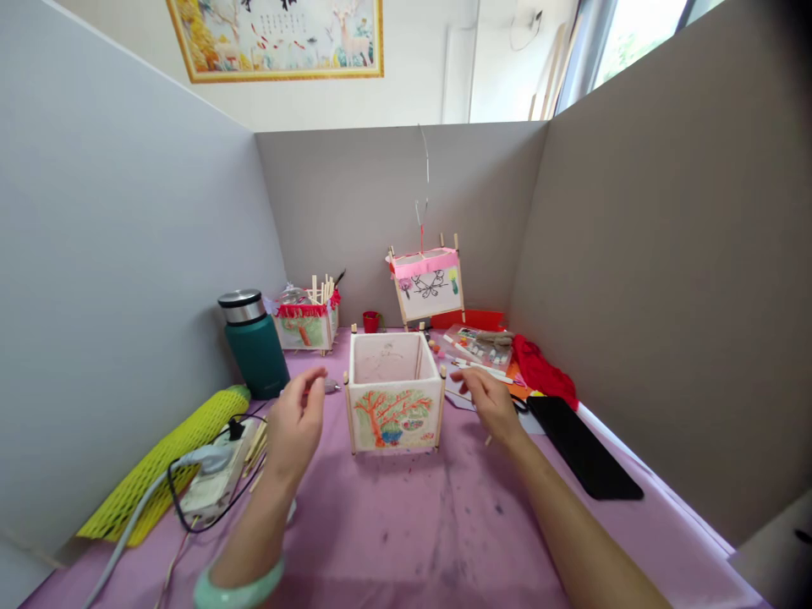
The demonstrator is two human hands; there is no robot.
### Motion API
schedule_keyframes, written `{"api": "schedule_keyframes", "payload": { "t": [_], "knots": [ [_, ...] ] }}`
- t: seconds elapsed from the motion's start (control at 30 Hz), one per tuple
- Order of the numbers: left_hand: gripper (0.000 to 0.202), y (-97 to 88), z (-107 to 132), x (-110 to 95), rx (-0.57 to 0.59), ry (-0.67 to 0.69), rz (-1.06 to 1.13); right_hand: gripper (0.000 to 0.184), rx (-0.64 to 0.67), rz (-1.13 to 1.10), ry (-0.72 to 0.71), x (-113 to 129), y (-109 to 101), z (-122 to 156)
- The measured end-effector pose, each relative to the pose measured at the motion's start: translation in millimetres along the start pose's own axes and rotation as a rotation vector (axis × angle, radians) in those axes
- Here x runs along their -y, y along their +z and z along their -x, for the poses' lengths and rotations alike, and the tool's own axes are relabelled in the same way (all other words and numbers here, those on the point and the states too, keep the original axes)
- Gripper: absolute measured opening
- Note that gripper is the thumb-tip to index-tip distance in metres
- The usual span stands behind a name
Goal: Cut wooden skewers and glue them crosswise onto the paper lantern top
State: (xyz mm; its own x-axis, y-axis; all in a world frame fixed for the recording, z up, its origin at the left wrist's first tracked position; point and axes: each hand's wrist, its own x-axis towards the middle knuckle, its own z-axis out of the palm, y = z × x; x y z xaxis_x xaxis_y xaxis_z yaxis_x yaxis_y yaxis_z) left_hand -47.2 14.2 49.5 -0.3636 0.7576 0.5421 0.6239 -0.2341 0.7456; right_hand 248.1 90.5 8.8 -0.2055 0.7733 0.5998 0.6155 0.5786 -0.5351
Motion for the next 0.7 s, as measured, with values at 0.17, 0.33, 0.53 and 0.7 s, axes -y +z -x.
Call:
{"api": "schedule_keyframes", "payload": {
  "t": [0.17,0.33,0.53,0.7],
  "knots": [
    [0.043,17.3,-69,-24,0.235,0.226,-0.166,0.038,0.055,0.097,-0.112,4,-5,-56],
    [0.041,39.2,-96,-16,0.393,0.346,-0.237,0.064,0.218,0.299,-0.165,14,-4,-86],
    [0.037,42.1,-101,0,0.41,0.399,-0.338,0.069,0.299,0.46,-0.181,22,-3,-92],
    [0.04,44.5,-103,1,0.432,0.412,-0.391,0.065,0.322,0.505,-0.172,27,-1,-92]
  ]
}}
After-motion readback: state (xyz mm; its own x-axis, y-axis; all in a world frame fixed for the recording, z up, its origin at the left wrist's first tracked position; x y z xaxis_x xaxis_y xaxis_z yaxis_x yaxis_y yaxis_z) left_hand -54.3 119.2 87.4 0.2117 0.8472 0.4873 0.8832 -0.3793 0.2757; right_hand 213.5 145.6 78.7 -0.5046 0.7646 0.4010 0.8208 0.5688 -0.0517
